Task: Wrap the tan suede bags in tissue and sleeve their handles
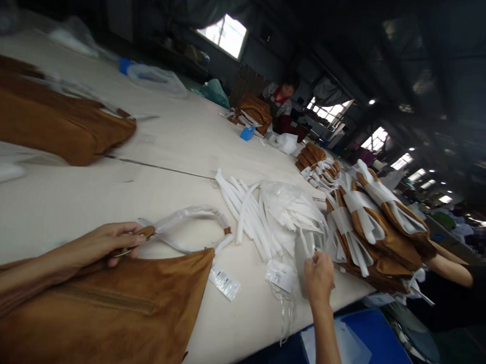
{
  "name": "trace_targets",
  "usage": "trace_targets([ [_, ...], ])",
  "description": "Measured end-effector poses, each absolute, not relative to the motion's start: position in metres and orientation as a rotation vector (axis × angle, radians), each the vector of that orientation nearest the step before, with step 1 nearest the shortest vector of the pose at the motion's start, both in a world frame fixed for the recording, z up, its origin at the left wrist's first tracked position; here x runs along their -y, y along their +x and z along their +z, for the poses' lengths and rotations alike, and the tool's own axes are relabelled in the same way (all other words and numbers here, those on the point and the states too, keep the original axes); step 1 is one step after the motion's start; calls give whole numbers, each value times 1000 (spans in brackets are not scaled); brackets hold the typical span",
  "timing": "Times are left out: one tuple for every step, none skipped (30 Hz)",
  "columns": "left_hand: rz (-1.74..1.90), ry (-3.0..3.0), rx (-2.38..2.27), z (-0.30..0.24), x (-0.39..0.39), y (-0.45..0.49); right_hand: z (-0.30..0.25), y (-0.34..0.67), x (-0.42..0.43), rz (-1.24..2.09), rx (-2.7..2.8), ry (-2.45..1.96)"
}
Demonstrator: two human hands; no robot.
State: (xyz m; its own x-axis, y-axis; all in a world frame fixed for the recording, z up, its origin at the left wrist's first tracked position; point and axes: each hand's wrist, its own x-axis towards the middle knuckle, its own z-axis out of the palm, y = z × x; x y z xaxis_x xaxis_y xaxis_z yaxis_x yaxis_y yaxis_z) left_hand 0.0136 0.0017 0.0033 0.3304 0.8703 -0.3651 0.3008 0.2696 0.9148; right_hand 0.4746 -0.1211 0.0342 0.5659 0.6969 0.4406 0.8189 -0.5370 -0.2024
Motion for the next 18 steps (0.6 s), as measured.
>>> trace_targets([
  [564, 1275, -1205, 6, 1, 14, 38, 468, 122, -310, 1182, -2262],
  [579, 1272, -1176, 9, 3, 13, 41, 459, 121, -144, 1106, -2091],
  [604, 1279, -1146, 11, 6, 13, 44, 447, 119, 53, 1018, -1921],
  [623, 1288, -1129, 13, 9, 12, 46, 433, 116, 263, 940, -1774],
  [640, 1295, -1117, 14, 11, 11, 48, 417, 113, 472, 889, -1670],
  [651, 1298, -1112, 15, 13, 10, 48, 399, 109, 672, 857, -1592],
  [660, 1296, -1114, 16, 15, 10, 48, 379, 104, 856, 846, -1536],
  [677, 1293, -1119, 17, 17, 9, 46, 360, 99, 1014, 858, -1497],
  [702, 1290, -1122, 18, 19, 9, 43, 340, 93, 1145, 889, -1468],
  [740, 1289, -1115, 19, 20, 9, 39, 322, 87, 1240, 921, -1447],
  [780, 1288, -1096, 19, 21, 9, 33, 305, 80, 1301, 952, -1429],
  [814, 1285, -1073, 20, 22, 9, 27, 289, 72, 1333, 975, -1412],
  [839, 1278, -1051, 20, 22, 9, 20, 275, 64, 1344, 988, -1398],
  [855, 1267, -1035, 20, 22, 9, 13, 263, 55, 1340, 986, -1381],
  [865, 1251, -1022, 20, 21, 9, 6, 251, 47, 1326, 976, -1358],
  [875, 1233, -1012, 19, 20, 8, -1, 241, 39, 1304, 963, -1331],
  [888, 1218, -1002, 17, 19, 8, -7, 231, 32, 1273, 941, -1303],
  [903, 1207, -992, 16, 18, 7, -12, 222, 25, 1238, 904, -1279],
])
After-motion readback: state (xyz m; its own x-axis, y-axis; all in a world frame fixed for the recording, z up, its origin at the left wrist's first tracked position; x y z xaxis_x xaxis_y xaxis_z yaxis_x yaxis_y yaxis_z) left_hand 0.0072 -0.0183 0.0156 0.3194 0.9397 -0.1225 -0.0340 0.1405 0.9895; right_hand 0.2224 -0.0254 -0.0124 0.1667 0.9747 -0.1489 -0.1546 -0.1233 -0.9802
